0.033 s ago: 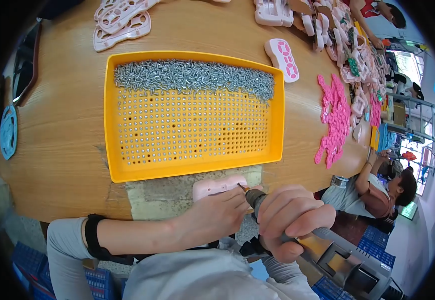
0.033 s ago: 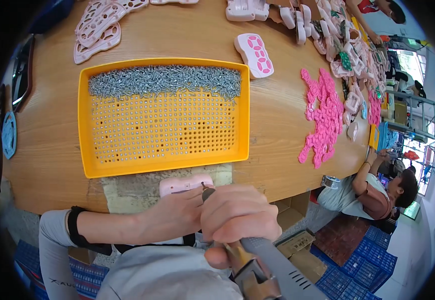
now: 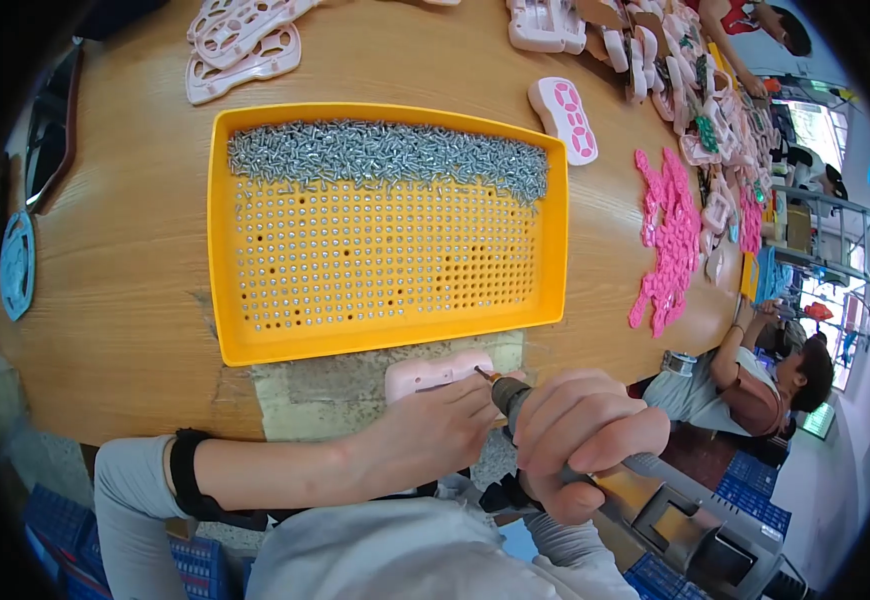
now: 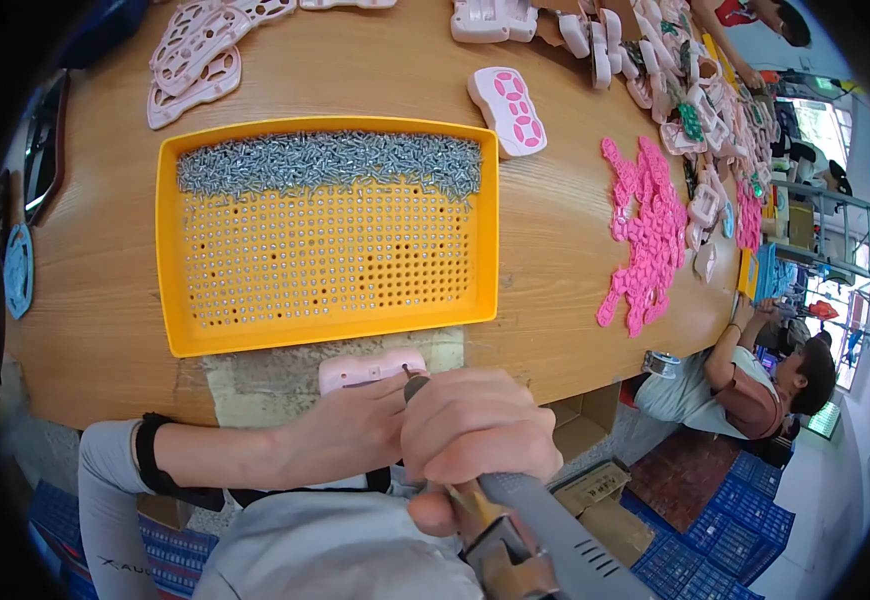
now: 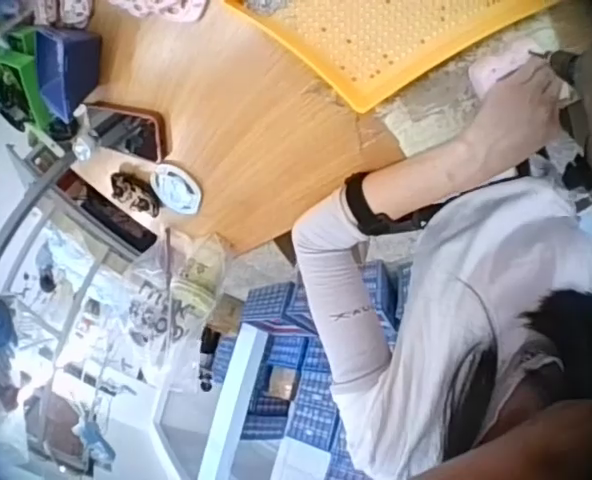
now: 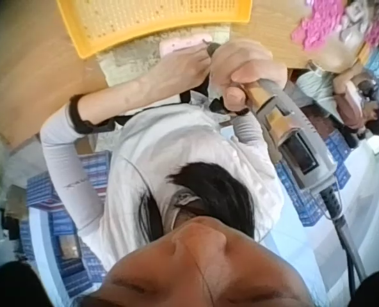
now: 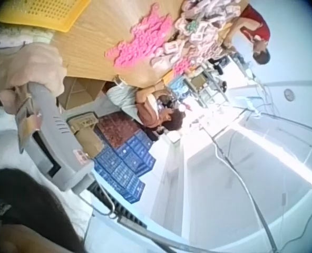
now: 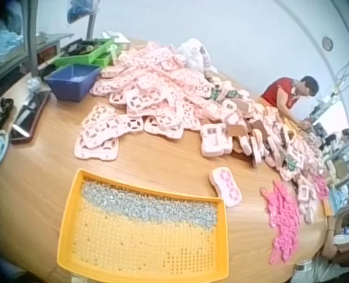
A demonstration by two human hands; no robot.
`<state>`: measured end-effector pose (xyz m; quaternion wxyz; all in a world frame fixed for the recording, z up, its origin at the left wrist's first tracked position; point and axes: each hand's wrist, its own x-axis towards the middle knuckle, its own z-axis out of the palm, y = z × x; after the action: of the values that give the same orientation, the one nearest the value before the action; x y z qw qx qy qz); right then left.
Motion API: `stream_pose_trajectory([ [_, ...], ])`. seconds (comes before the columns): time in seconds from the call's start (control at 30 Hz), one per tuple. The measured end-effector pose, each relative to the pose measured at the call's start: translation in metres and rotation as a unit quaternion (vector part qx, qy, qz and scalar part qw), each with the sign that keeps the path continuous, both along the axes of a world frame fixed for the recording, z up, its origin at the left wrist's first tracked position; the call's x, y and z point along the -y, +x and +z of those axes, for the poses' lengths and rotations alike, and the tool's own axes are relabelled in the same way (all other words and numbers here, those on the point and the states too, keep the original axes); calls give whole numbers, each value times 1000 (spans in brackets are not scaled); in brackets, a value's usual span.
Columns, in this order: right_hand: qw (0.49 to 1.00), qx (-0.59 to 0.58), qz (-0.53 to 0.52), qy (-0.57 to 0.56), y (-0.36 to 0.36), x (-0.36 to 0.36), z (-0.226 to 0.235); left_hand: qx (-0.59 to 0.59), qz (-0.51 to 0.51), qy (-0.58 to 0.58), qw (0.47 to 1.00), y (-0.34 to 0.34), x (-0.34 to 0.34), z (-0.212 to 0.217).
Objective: Assembling electronic circuit boards into pink plastic toy housings and securing them with a power screwdriver.
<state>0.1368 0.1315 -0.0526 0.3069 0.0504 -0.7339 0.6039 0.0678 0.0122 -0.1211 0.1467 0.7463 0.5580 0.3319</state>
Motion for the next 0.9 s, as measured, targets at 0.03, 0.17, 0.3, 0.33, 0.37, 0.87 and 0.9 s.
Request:
stream_pose_trajectory([
  [0.03, 1000, -1, -1, 0, -1, 0, 1, -1, -1, 0, 1000, 1, 0, -1],
  [0.17, 996, -7, 48, -77, -6, -4, 3, 12, -6, -10, 1000, 0, 0, 0],
  [0.3, 982, -19, 138, -126, -14, -17, 2, -2, -9, 5, 1000, -4, -2, 0],
  [0.33, 982, -19, 138, -126, -14, -18, 3, -2, -9, 5, 1000, -5, -1, 0],
  [0.37, 980, -22, 152, -126, -15, -18, 4, -11, -25, -16, 999, -6, -1, 2],
  [0.87, 993, -50, -105, -23, -48, -42, -5, -113, -49, -42, 992, -8, -1, 8],
  [0.9, 992, -36, -109, -53, -47, -41, -6, -104, -45, -41, 993, -7, 0, 7],
])
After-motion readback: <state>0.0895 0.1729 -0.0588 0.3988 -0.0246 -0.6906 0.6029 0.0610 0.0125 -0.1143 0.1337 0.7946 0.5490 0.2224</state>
